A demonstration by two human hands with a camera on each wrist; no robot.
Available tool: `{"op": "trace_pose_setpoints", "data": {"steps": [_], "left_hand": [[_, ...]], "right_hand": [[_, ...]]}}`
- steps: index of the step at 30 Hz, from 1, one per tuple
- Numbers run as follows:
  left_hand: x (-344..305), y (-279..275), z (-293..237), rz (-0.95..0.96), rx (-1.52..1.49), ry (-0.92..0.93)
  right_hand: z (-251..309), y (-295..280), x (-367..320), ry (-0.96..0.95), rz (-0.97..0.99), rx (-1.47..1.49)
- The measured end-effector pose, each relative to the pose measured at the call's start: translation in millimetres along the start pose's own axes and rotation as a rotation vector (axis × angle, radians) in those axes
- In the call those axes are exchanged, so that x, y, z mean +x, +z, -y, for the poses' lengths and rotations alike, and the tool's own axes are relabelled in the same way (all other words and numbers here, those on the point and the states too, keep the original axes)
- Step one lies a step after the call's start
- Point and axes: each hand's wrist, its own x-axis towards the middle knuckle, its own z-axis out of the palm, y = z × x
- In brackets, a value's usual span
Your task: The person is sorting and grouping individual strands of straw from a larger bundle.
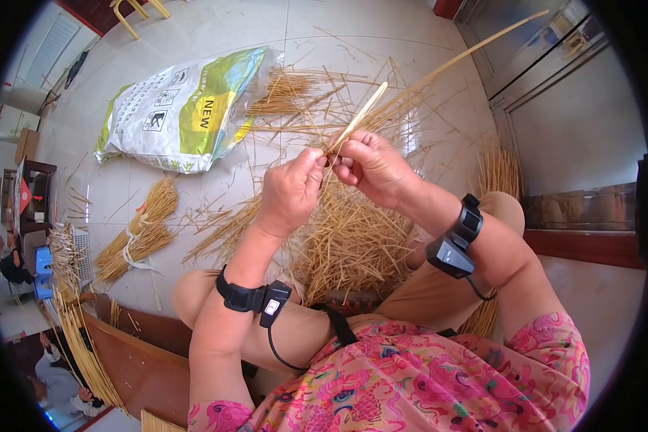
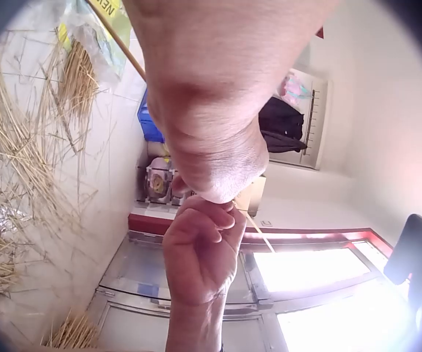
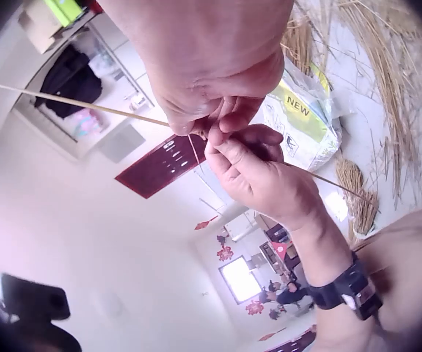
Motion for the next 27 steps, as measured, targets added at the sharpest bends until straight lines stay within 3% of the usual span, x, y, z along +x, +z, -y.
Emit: {"op": "trace_pose_setpoints", "data": {"steps": [14, 27], "left_hand": [[1.3, -4.4, -0.3, 0.044, 0.020, -0.027], [1.7, -5.1, -1.8, 0.004, 0.139, 0.038]], "right_hand": [[6.5, 5.8, -3.7, -0.354, 0.006, -0.457], [1.4, 2.3, -1.6, -0.272, -0.018, -0.330]]}}
